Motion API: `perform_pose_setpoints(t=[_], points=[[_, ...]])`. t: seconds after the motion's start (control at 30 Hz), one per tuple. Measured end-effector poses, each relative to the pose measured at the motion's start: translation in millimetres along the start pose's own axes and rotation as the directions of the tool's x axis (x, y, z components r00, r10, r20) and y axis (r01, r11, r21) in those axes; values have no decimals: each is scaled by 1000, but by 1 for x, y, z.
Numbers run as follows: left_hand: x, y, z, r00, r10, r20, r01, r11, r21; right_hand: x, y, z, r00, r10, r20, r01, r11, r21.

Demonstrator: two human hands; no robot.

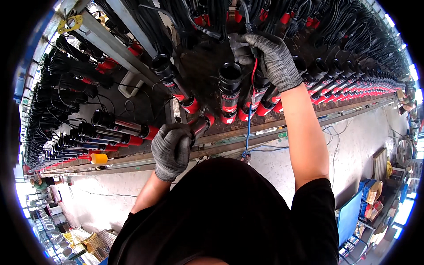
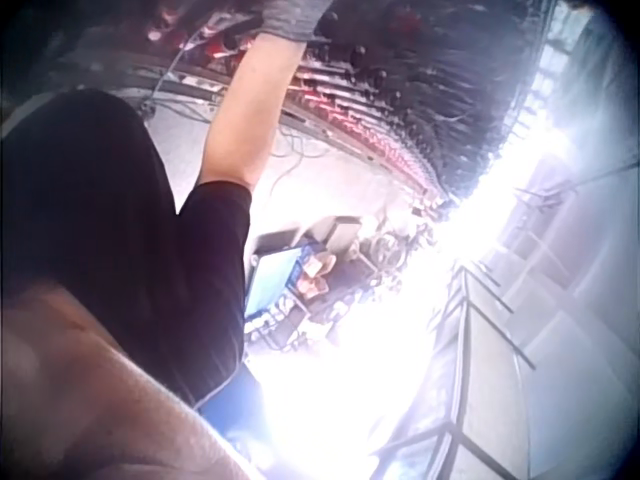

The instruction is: The person untangles and arranges the power cables for a series of water pumps lined up on an assembly line workbench.

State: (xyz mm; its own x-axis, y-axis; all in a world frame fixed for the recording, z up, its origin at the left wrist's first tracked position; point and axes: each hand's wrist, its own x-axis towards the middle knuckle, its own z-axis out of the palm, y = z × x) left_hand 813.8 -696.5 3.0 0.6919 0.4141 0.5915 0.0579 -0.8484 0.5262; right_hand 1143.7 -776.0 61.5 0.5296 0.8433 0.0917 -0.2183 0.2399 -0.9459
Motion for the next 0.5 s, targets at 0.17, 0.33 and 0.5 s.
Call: perform_pose_setpoints(t=[0.17, 0.33, 0.5], points=[[7, 3, 5, 1000, -18, -7, 18, 1000, -17, 1, 2, -5, 1000, -9, 22, 8, 999, 43], [10, 6, 6, 999, 21, 41, -20, 999, -36, 5, 6, -12, 1000, -4, 19, 3, 998, 64], [12, 8, 6, 999, 18, 37, -17, 999, -44, 5, 11, -17, 999, -49, -11, 50, 997, 60]])
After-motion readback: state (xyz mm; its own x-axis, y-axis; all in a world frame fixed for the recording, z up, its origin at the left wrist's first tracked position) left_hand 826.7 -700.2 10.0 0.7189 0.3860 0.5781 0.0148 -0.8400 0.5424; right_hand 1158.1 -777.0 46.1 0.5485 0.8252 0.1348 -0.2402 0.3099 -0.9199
